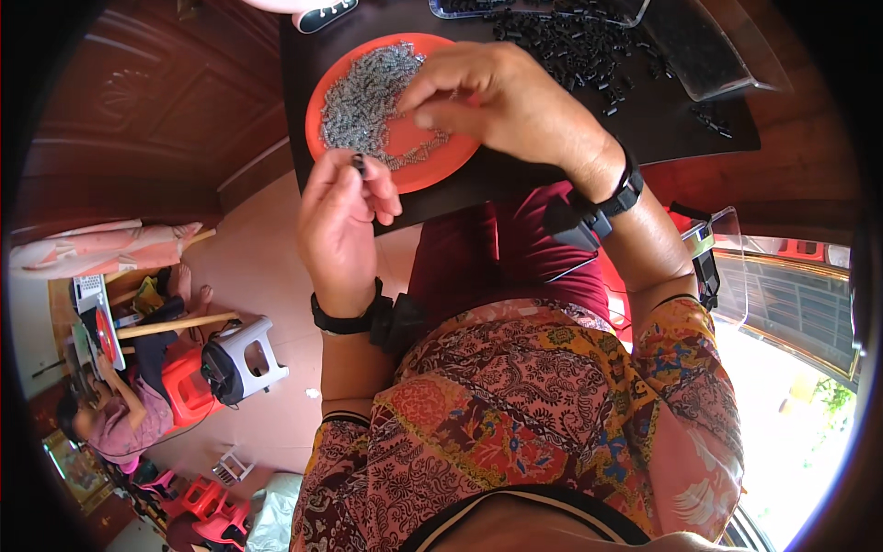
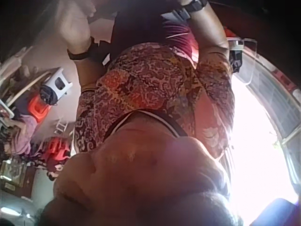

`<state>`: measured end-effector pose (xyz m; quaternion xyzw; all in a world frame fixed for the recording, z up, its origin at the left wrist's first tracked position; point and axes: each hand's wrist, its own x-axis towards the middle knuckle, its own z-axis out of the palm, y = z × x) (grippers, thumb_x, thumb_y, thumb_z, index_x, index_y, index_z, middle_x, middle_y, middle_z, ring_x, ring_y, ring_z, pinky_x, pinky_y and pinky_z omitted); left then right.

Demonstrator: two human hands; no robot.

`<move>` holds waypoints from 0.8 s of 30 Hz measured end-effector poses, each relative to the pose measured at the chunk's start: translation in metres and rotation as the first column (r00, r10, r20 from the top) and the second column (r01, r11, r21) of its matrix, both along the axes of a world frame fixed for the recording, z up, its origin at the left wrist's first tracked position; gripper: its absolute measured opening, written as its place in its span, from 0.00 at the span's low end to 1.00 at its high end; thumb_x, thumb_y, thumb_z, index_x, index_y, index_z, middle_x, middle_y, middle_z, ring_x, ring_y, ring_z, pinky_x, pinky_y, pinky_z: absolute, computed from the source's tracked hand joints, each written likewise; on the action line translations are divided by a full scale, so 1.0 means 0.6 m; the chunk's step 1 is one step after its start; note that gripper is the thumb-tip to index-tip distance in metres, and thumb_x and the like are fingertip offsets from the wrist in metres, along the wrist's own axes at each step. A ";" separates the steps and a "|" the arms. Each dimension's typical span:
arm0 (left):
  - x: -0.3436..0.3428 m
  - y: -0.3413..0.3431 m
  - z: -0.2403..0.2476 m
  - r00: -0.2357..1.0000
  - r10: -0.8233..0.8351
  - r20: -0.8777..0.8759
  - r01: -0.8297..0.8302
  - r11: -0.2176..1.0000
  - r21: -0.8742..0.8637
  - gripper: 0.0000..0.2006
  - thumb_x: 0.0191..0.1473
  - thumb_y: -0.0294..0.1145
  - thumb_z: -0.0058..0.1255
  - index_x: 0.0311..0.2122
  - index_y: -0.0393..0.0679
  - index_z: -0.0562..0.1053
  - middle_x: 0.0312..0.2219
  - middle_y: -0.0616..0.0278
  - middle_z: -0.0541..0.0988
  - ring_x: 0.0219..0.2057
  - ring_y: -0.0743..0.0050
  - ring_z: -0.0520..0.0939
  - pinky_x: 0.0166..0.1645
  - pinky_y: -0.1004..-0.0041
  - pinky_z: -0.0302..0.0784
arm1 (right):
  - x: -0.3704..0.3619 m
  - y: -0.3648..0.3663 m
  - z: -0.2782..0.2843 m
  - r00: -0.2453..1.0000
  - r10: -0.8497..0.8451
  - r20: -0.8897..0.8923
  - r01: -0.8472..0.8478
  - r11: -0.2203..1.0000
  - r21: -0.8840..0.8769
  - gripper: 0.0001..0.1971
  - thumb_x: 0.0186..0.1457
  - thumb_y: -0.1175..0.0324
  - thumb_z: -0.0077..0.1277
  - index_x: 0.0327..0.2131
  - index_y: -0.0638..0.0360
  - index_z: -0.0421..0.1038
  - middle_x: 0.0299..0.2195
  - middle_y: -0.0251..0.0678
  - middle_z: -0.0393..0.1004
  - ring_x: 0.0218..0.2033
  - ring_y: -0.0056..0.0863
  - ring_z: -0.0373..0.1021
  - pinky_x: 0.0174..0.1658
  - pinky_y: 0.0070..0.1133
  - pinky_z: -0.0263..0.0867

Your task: Assembling small plastic and metal components at a workbench.

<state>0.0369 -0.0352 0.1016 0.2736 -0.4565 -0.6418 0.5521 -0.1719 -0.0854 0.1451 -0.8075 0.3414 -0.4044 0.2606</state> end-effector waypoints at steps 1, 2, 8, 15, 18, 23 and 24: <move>0.007 -0.002 -0.001 1.000 0.015 -0.024 -0.015 1.000 -0.006 0.11 0.61 0.36 0.36 0.36 0.38 0.66 0.25 0.61 0.71 0.24 0.76 0.71 0.29 0.79 0.62 | -0.005 -0.007 0.001 0.998 -0.040 -0.046 0.039 0.999 -0.007 0.07 0.47 0.72 0.55 0.32 0.58 0.76 0.29 0.38 0.77 0.31 0.34 0.74 0.36 0.25 0.69; 0.011 -0.003 0.000 0.999 0.032 -0.043 -0.032 0.999 0.005 0.11 0.61 0.36 0.35 0.36 0.39 0.66 0.25 0.60 0.71 0.24 0.75 0.71 0.29 0.79 0.62 | -0.010 -0.011 0.000 0.998 -0.039 -0.049 0.039 0.999 -0.003 0.07 0.47 0.72 0.55 0.32 0.58 0.76 0.29 0.38 0.77 0.31 0.34 0.74 0.36 0.25 0.69; 0.016 -0.001 -0.008 0.994 0.015 -0.106 -0.013 1.000 0.021 0.10 0.61 0.35 0.36 0.34 0.40 0.65 0.25 0.60 0.70 0.24 0.74 0.70 0.29 0.79 0.61 | 0.005 -0.014 -0.020 0.944 -0.042 -0.327 0.004 0.993 -0.116 0.08 0.44 0.71 0.53 0.32 0.57 0.77 0.28 0.40 0.76 0.32 0.39 0.73 0.37 0.29 0.68; 0.011 -0.006 -0.007 0.995 -0.019 -0.101 0.020 1.000 0.007 0.11 0.61 0.37 0.37 0.34 0.39 0.66 0.25 0.59 0.70 0.25 0.73 0.71 0.30 0.77 0.63 | 0.042 -0.039 -0.056 0.854 0.069 -0.516 -0.113 0.992 -0.054 0.07 0.41 0.69 0.55 0.28 0.58 0.77 0.30 0.40 0.75 0.35 0.42 0.71 0.37 0.31 0.67; 0.013 -0.006 -0.007 0.994 -0.015 -0.113 0.013 1.000 -0.017 0.11 0.61 0.36 0.36 0.35 0.39 0.67 0.26 0.58 0.71 0.25 0.73 0.71 0.30 0.77 0.63 | 0.050 -0.065 -0.043 0.809 0.152 -0.567 -0.326 0.920 -0.218 0.07 0.46 0.71 0.52 0.26 0.65 0.74 0.21 0.46 0.73 0.23 0.40 0.71 0.28 0.28 0.65; 0.014 -0.006 -0.018 0.995 -0.011 -0.103 0.011 1.000 0.005 0.11 0.61 0.36 0.36 0.35 0.39 0.67 0.26 0.58 0.72 0.25 0.72 0.71 0.29 0.77 0.62 | 0.047 -0.068 -0.036 0.791 0.140 -0.596 -0.256 0.960 -0.114 0.08 0.42 0.69 0.52 0.26 0.65 0.74 0.24 0.52 0.73 0.30 0.49 0.71 0.33 0.35 0.66; 0.015 -0.005 -0.018 0.994 -0.004 -0.107 0.005 1.000 0.007 0.11 0.61 0.36 0.36 0.35 0.39 0.67 0.26 0.58 0.72 0.25 0.72 0.71 0.29 0.77 0.62 | 0.043 -0.067 -0.031 0.811 0.120 -0.573 -0.237 0.962 -0.134 0.08 0.43 0.70 0.52 0.26 0.64 0.75 0.24 0.51 0.73 0.29 0.48 0.72 0.33 0.35 0.66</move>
